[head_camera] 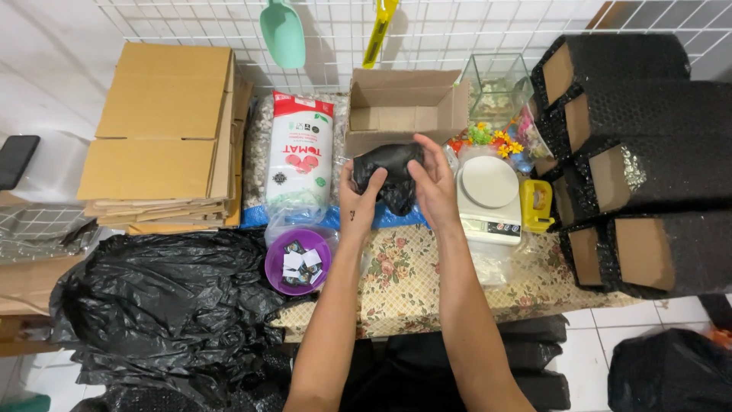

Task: Assembling a small cardboard box and packing a small item inside it

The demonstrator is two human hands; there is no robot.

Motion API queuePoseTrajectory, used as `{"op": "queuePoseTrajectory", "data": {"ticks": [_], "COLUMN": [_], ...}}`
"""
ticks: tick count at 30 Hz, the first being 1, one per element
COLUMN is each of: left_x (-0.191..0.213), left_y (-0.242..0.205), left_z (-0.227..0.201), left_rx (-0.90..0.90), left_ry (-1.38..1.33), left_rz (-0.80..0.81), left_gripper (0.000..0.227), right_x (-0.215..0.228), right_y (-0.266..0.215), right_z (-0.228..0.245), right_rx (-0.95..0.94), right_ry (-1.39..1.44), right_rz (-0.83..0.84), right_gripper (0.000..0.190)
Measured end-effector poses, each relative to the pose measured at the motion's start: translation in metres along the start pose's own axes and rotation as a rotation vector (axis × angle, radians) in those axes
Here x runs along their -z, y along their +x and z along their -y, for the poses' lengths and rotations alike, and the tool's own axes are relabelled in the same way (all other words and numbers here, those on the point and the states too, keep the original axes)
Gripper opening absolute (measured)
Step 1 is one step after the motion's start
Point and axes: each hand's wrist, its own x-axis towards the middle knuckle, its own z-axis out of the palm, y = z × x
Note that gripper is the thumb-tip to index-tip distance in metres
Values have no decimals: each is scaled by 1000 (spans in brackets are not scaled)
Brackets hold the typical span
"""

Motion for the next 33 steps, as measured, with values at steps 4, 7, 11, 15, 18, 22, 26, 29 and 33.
{"op": "queuePoseTrajectory", "data": {"ticks": [4,7,11,15,18,22,26,29,33], "left_x": [-1,-2,0,4,3,-6,-5,-6,-9], "left_y": [-5,-11,-3,14,11,3,-3,-9,-2], "left_z": [-19,-23,-8,25,18,-1,-8,-10,-3], "left_rx": [-124,-232,-282,-203,-191,-124,-72,-89,-137], "left_ry": [-84,-50,-111,-145,-3,62,-3,-138,-90], "left_rz": [27,8,-52,-149,-200,-173,-70,35,61], "left_gripper": [68,62,65,52,37,54,62,60,71], "right_x": [-3,6,9,0,14,19,17,5,6], "right_y": [-3,-6,-3,-8,-3,-1,-4,-5,-4], "right_z": [-5,-14,-13,0,-21,-28,-28,-11,-5], "right_rx": [-112,-198,-157,-196,-116,-56,-40,0,-9], "right_ry": [39,12,-60,-83,-91,-90,18,53,215], "right_rz": [-45,-72,13,100,55,24,9,16,101], "right_gripper": [47,39,38,37,35,32,30,24,20]}}
